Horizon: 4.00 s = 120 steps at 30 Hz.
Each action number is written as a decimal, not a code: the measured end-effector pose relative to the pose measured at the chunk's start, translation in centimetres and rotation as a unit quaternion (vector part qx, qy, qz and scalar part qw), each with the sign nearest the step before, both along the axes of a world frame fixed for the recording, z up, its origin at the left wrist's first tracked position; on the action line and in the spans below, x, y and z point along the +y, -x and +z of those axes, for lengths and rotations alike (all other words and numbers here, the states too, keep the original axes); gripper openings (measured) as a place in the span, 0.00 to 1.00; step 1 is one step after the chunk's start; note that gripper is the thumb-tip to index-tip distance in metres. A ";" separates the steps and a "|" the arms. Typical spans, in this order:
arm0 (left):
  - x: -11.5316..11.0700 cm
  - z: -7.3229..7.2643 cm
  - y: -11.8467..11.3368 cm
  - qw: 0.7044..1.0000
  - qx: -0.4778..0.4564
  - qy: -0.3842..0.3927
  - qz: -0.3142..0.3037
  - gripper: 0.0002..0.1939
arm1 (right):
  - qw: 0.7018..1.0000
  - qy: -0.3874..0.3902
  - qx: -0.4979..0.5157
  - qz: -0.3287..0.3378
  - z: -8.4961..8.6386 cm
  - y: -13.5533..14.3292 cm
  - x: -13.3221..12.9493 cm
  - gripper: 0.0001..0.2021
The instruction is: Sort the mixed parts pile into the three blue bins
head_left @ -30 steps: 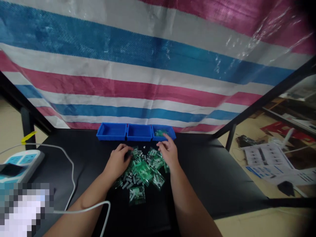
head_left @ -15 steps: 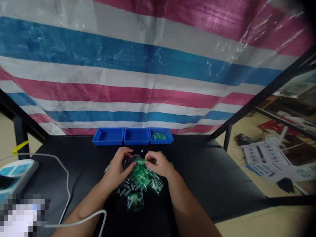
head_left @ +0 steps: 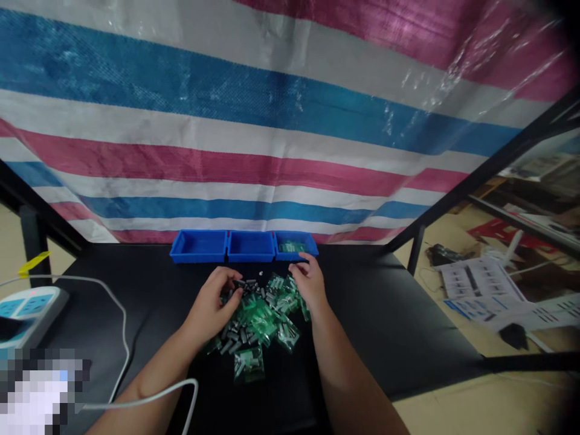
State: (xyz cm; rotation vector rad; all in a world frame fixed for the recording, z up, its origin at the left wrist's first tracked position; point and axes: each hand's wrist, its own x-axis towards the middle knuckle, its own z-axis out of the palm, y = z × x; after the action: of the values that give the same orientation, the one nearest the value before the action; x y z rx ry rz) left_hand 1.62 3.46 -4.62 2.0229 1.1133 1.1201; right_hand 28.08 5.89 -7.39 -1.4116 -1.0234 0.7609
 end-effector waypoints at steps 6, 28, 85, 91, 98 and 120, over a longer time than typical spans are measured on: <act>0.2 0.1 0.2 0.999 0.024 0.027 -0.034 0.07 | 0.907 0.011 -0.390 0.158 0.6 -0.2 -1.6 0.22; 0.4 -0.6 0.2 0.998 0.018 0.041 -0.039 0.06 | 0.995 -0.030 0.016 0.089 2.0 -0.4 0.8 0.19; 0.6 -0.7 0.4 0.996 0.036 0.055 -0.053 0.07 | 0.886 0.134 -0.303 0.324 2.3 -5.4 -3.1 0.25; 0.6 -0.4 0.3 0.995 0.049 0.063 -0.054 0.07 | 0.902 0.095 -0.300 0.297 2.3 -4.8 -2.3 0.09; 0.7 -0.6 0.4 0.997 0.041 0.044 -0.050 0.07 | 0.951 0.074 -0.179 0.242 2.4 -5.1 -1.9 0.12; 0.6 -0.2 0.6 0.996 0.038 0.053 -0.053 0.07 | 0.895 0.048 -0.402 0.184 0.6 -1.4 -1.3 0.18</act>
State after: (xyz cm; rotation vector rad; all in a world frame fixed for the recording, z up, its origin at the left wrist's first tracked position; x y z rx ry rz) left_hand 1.05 4.11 -4.84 2.0303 1.0668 0.9195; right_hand 29.50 4.58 -6.77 -1.6815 -1.9598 0.4794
